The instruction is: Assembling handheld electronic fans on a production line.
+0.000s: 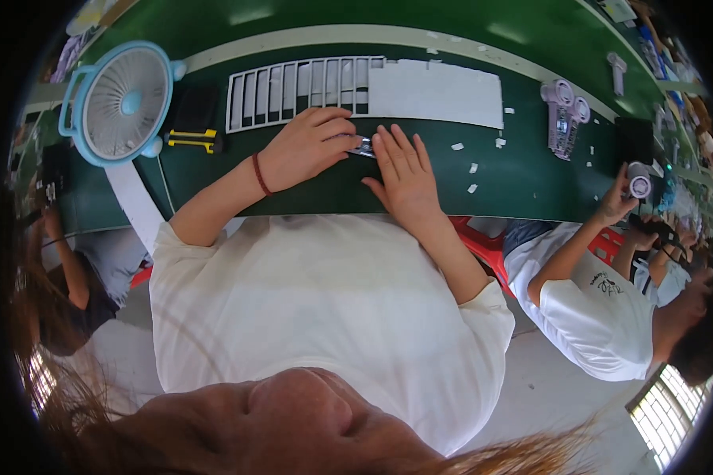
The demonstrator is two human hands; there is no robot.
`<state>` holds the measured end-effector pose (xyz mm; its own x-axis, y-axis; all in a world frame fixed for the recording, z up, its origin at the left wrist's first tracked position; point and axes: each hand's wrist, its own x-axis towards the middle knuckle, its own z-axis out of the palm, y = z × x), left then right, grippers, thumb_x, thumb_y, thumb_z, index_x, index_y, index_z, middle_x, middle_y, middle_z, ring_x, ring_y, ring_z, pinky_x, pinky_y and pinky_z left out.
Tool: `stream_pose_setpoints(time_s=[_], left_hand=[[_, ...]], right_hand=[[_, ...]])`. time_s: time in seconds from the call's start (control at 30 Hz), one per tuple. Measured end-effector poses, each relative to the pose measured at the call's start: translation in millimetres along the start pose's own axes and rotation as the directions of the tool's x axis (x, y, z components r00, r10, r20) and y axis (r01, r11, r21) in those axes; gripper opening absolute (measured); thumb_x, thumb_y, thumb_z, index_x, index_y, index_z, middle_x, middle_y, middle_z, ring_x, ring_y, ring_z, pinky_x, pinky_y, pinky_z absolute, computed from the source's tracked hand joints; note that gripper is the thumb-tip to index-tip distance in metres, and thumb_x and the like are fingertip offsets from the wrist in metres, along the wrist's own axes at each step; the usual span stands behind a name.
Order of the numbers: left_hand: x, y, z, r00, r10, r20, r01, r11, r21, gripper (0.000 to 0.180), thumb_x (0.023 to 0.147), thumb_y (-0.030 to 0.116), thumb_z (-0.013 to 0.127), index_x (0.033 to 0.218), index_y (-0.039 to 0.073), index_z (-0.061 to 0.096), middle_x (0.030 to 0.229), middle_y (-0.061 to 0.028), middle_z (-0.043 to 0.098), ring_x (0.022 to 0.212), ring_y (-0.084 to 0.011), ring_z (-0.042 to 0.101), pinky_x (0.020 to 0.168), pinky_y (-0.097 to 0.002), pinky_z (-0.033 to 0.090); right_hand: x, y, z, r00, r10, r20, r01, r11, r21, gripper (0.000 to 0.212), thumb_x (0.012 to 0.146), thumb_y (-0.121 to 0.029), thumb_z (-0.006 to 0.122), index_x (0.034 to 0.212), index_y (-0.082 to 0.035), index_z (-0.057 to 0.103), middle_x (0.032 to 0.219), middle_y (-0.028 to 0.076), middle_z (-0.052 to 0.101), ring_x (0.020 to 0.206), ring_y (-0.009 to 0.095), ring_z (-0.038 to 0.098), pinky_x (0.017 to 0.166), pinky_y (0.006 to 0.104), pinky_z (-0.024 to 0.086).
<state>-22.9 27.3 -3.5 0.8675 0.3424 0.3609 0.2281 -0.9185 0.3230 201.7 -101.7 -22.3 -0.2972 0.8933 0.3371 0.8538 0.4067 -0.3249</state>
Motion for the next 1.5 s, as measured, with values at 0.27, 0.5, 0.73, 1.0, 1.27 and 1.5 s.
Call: stream_pose_setpoints(time_s=[0.27,0.5,0.73,1.0,1.27,1.5], left_hand=[[5,11,-8,0.982,-0.184,-0.049,0.111,0.763,-0.637,0.074,0.093,0.014,0.074,0.156,0.005,0.037,0.163,-0.0239,0.031,0.150,-0.0409,0.038,0.121,-0.0460,0.037],[30,-25,-19,0.965,-0.235,-0.119,0.100,0.744,-0.661,0.067,0.101,0.021,0.069,0.158,0.003,0.038,0.159,-0.0194,0.042,0.149,-0.0352,0.040,0.124,-0.0444,0.032],[82,-178,-12,0.823,-0.375,-0.426,0.340,0.927,-0.160,0.062,0.095,0.030,0.076,0.144,0.000,0.052,0.140,-0.0233,0.057,0.133,-0.0417,0.053,0.112,-0.0449,0.045],[143,-287,-9,0.707,-0.675,-0.213,0.704,0.639,0.311,0.090,0.076,0.061,0.086,0.149,0.019,0.054,0.136,-0.0216,0.059,0.121,-0.0405,0.064,0.096,-0.0566,0.055],[143,-220,-44,0.700,-0.714,0.020,0.491,0.460,-0.740,0.068,0.093,0.046,0.077,0.146,0.010,0.053,0.132,-0.0164,0.067,0.112,-0.0296,0.073,0.085,-0.0462,0.064],[128,-94,-69,0.965,-0.200,0.168,0.145,-0.122,-0.982,0.059,0.112,0.054,0.043,0.149,0.008,0.048,0.138,-0.0218,0.064,0.112,-0.0348,0.073,0.079,-0.0435,0.067]], right_hand=[[38,-12,-7,0.994,-0.026,-0.109,0.040,0.991,0.130,0.077,0.076,-0.019,0.088,0.144,0.000,0.056,0.141,0.017,0.061,0.124,0.038,0.062,0.103,0.0490,0.049],[53,19,-41,0.979,0.125,-0.158,-0.106,0.986,0.127,0.075,0.075,-0.019,0.092,0.140,-0.004,0.058,0.128,0.017,0.068,0.111,0.038,0.070,0.090,0.0429,0.060],[25,199,-96,0.866,0.251,-0.433,-0.433,0.809,-0.397,0.068,0.077,-0.026,0.092,0.136,-0.004,0.066,0.147,0.022,0.055,0.139,0.047,0.046,0.115,0.0548,0.040],[-4,266,-96,0.839,0.429,-0.334,-0.530,0.782,-0.327,0.075,0.083,-0.030,0.087,0.149,-0.010,0.058,0.156,0.024,0.049,0.144,0.047,0.045,0.116,0.0550,0.039],[40,173,-92,0.865,0.333,-0.376,-0.380,0.923,-0.055,0.066,0.089,-0.023,0.084,0.147,-0.003,0.057,0.153,0.021,0.054,0.141,0.042,0.051,0.117,0.0489,0.042],[104,88,-39,0.907,0.223,-0.356,-0.166,0.969,0.184,0.117,0.076,-0.026,0.096,0.163,0.006,0.025,0.164,0.029,0.034,0.148,0.043,0.041,0.118,0.0476,0.041]])
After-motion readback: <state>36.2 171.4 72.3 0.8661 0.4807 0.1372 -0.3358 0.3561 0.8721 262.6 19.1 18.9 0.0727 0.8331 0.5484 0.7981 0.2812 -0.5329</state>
